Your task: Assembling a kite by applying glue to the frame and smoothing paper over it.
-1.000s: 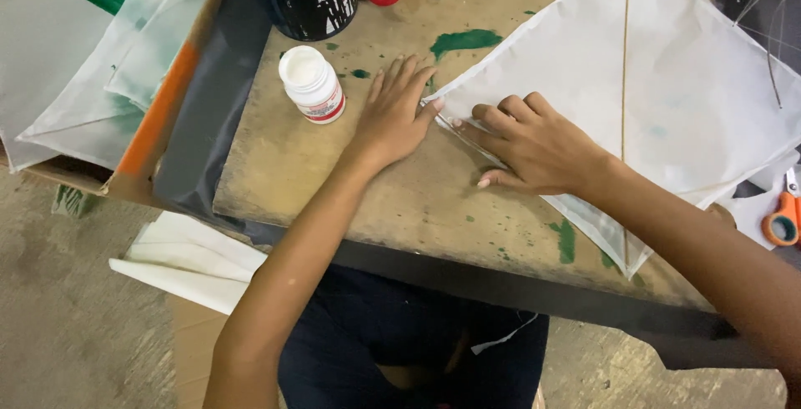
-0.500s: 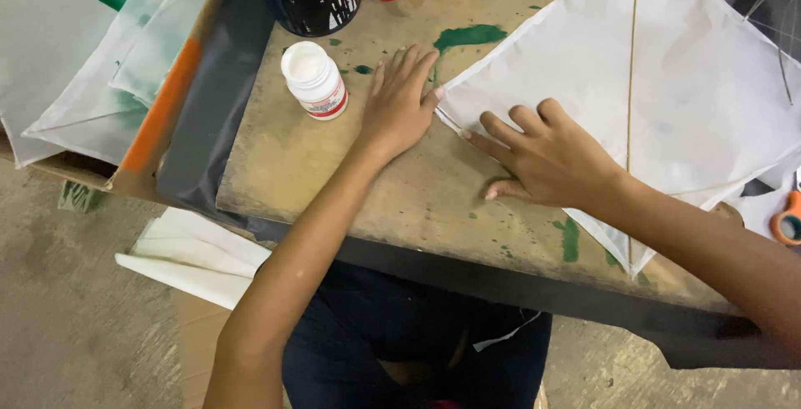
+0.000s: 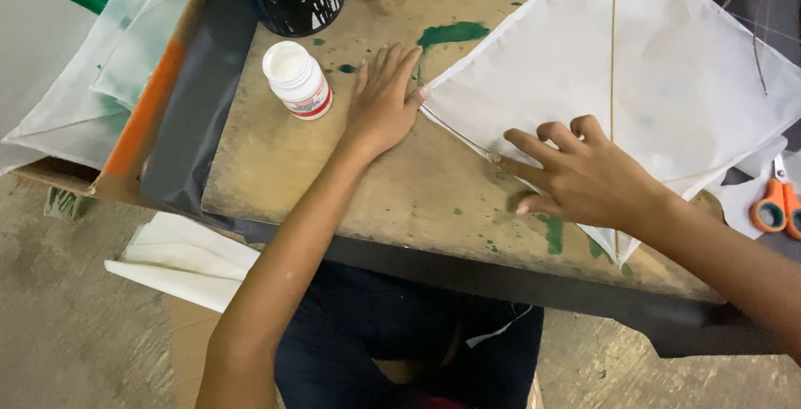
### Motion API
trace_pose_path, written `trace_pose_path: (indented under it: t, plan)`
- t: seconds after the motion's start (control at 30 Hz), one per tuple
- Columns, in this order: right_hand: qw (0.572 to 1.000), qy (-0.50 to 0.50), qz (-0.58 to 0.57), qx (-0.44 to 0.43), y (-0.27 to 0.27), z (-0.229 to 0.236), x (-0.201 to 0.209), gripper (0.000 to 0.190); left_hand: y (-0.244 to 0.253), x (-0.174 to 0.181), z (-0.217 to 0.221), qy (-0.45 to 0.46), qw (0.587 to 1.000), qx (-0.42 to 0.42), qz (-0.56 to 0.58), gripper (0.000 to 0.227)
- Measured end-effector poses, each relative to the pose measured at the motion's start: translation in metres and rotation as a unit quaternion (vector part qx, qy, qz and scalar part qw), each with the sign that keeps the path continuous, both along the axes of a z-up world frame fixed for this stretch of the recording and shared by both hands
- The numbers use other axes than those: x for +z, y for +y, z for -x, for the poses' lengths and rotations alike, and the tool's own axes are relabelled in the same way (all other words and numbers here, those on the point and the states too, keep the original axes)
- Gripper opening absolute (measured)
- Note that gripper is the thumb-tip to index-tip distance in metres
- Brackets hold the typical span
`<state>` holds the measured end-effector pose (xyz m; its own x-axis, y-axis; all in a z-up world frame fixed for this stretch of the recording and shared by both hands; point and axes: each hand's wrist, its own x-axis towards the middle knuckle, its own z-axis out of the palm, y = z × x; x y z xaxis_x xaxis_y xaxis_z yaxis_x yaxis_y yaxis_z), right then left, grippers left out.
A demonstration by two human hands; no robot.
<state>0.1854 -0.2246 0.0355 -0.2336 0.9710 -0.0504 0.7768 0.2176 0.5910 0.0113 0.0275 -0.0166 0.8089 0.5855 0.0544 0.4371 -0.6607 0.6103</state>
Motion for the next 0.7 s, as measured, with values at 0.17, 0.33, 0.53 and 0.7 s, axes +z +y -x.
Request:
trace_pose_path:
  t: [0.17, 0.33, 0.53, 0.7]
  plan:
    - [0.999, 0.013, -0.017, 0.032, -0.017, -0.016, -0.001, 0.068, 0.007, -0.015, -0.006, 0.007, 0.999, 0.0, -0.04, 0.057]
    - [0.987, 0.126, -0.036, 0.097, -0.028, -0.036, -0.006, 0.068, 0.005, -0.018, -0.005, 0.016, 0.997, 0.005, -0.074, 0.055]
    - [0.916, 0.395, -0.035, 0.058, -0.016, -0.034, -0.005, 0.052, -0.001, -0.005, 0.002, -0.047, 0.998, 0.008, -0.028, 0.053]
    - [0.864, 0.502, -0.011, 0.019, -0.003, -0.023, 0.003, 0.058, -0.008, 0.01, 0.007, -0.109, 0.992, 0.024, 0.051, 0.059]
